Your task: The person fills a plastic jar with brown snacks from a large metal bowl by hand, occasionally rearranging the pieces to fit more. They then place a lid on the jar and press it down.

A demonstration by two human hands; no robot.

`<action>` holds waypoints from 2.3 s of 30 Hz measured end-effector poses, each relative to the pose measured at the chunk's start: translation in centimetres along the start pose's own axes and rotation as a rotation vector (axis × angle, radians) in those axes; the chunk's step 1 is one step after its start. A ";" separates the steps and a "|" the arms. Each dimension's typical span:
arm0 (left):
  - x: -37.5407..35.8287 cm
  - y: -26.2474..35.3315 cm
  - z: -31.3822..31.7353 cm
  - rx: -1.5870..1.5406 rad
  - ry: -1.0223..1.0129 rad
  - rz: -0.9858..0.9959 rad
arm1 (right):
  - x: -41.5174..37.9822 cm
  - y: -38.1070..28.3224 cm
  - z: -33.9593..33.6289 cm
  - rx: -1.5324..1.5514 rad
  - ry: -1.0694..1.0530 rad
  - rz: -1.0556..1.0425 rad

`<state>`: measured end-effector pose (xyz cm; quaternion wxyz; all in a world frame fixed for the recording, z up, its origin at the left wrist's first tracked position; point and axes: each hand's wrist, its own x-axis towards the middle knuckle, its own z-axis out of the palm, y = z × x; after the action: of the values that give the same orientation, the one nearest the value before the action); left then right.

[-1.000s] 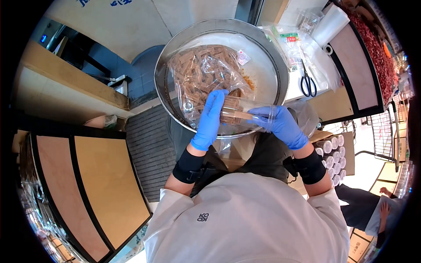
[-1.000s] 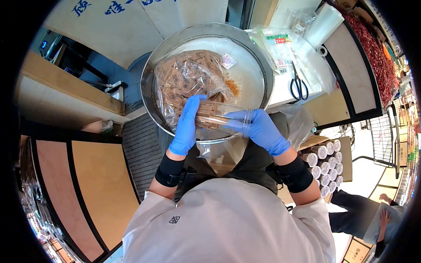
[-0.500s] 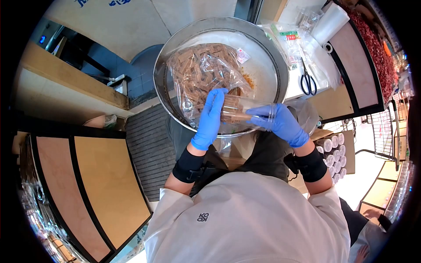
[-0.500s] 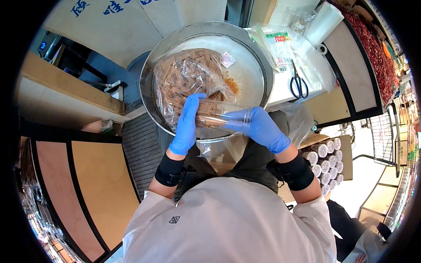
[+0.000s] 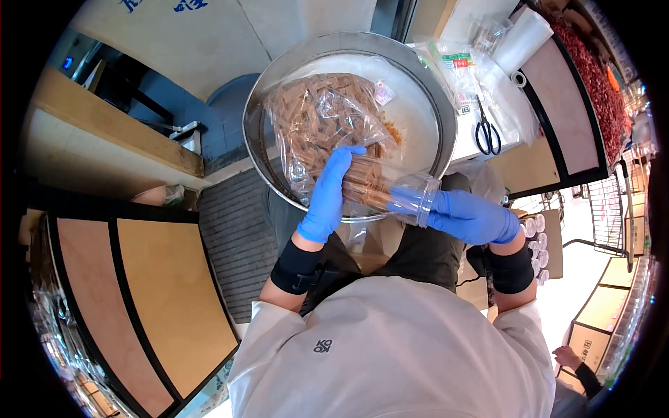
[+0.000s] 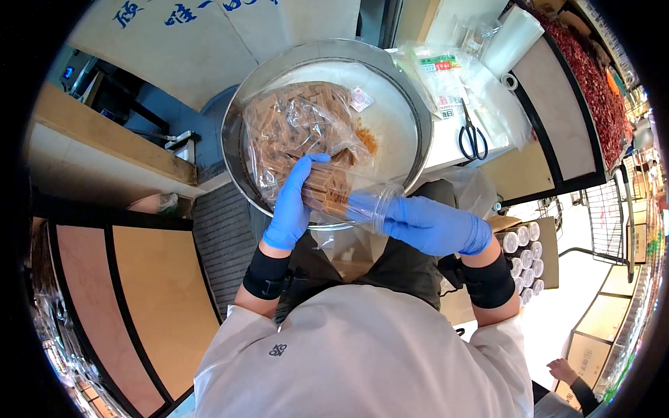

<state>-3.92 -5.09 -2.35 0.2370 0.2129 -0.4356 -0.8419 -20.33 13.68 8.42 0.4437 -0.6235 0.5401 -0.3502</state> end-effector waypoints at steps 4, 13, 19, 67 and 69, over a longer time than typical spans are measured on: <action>-0.3 0.5 0.5 -0.002 -0.027 0.031 | -0.1 -0.9 -0.6 -0.229 -0.027 -0.028; 0.0 -0.4 0.4 -0.019 0.064 0.112 | 1.4 -4.6 -0.8 0.116 0.219 0.644; 0.0 -0.4 0.2 -0.078 0.070 0.146 | 0.6 -2.8 -1.0 0.433 0.401 0.425; 0.4 -1.2 0.3 -0.006 0.077 0.017 | -0.2 -0.2 0.2 1.050 0.183 0.309; 0.1 -0.6 0.7 -0.048 0.090 -0.018 | 0.1 -0.4 0.3 1.086 0.150 0.282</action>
<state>-4.54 -4.39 -2.52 0.2540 0.2488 -0.4021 -0.8437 -19.91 13.63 8.73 0.7036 -0.2009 0.3905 -0.5586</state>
